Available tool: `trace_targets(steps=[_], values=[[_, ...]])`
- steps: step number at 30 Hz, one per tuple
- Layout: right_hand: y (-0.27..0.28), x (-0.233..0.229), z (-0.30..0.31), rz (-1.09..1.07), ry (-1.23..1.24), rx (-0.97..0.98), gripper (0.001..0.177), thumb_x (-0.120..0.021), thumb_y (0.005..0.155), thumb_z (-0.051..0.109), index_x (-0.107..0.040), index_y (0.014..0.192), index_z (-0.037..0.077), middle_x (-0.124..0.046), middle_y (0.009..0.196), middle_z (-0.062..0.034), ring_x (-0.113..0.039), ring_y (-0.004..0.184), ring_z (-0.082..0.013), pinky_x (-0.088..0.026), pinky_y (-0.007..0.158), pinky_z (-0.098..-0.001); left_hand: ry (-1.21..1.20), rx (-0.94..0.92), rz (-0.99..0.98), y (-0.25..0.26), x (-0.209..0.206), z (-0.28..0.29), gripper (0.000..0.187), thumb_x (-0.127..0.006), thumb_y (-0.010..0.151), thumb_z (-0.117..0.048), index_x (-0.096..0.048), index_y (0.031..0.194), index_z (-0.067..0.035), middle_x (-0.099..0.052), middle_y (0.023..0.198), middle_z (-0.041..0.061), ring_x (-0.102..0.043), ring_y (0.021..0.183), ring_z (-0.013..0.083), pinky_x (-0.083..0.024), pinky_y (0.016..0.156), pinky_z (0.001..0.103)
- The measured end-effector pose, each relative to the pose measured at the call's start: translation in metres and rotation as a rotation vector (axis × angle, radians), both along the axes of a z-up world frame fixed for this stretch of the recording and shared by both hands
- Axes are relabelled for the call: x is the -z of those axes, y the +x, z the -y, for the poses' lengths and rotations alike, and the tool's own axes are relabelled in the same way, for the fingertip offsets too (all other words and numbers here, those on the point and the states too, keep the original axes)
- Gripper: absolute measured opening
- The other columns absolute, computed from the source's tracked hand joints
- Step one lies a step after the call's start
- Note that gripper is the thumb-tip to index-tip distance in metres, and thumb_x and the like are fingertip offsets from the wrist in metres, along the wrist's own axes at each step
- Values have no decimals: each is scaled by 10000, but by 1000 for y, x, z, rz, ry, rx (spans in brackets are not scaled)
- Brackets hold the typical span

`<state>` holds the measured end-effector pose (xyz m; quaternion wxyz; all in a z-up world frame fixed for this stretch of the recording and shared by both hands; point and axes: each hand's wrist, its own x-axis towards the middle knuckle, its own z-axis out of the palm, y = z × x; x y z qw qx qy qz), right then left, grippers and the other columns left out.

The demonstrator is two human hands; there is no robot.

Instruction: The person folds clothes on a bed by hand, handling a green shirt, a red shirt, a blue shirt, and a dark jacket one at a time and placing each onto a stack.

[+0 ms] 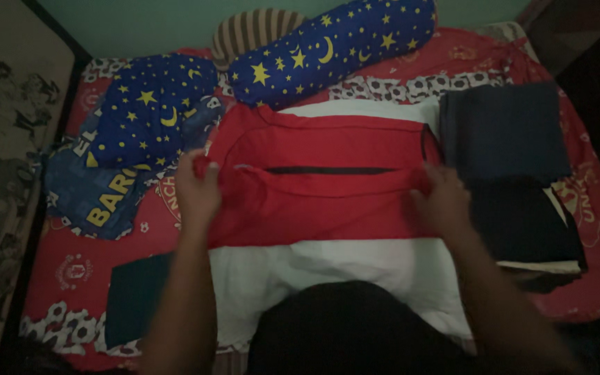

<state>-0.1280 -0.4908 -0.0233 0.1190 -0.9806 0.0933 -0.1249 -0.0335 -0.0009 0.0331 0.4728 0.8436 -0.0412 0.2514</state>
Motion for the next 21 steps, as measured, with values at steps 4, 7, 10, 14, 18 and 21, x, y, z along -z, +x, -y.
trace_targets(steps=[4, 7, 10, 14, 18, 21], values=[[8, -9, -45, -73, 369, -175, 693, -742, 882, 399, -494, 1490, 175, -616, 1339, -142, -635, 1233, -330, -543, 1033, -475, -312, 142, -122, -18, -14, 33, 339, -737, 934, -74, -610, 1247, -57, -644, 1139, 131, -628, 1038, 221, -515, 906, 321], [13, -38, -94, -469, 1120, -155, 733, -668, 889, 441, -431, 1543, 213, -614, 1378, -124, -645, 1207, -285, -543, 979, -485, -497, 441, -261, -38, -27, 75, 345, -663, 937, -64, -589, 1272, -101, -673, 1183, 91, -664, 1087, 169, -563, 927, 290], [14, -61, -128, -511, 2194, -511, 715, -701, 912, 457, -435, 1517, 188, -592, 1389, -183, -641, 1178, -343, -527, 980, -512, -68, 886, -74, -58, -27, 108, 353, -659, 910, -22, -662, 1260, -67, -667, 1300, 125, -625, 1233, 287, -505, 1050, 412], [25, -43, -118, -457, 2073, -359, 468, -712, 985, 261, -542, 1391, 103, -610, 1281, -121, -622, 1119, -258, -534, 949, -465, 214, 847, 202, -69, 8, 118, 207, -722, 914, -62, -677, 1112, -96, -656, 1381, 167, -584, 1335, 356, -445, 1147, 465], [31, 6, -56, -254, 2009, -258, 216, -720, 1102, 107, -520, 1028, 75, -617, 1114, -95, -677, 1033, -233, -617, 909, -457, 116, 355, -119, -74, 56, 89, 342, -759, 853, -115, -657, 1178, -76, -652, 1268, 153, -599, 1257, 321, -480, 1098, 450], [17, 6, -27, -139, 1993, -213, 178, -706, 1081, 121, -539, 1098, 60, -625, 1148, -133, -695, 1009, -249, -628, 860, -419, 330, 109, -159, -68, 76, 51, 600, -797, 691, -114, -614, 1251, -3, -584, 1272, 260, -535, 1232, 435, -433, 1047, 531]])
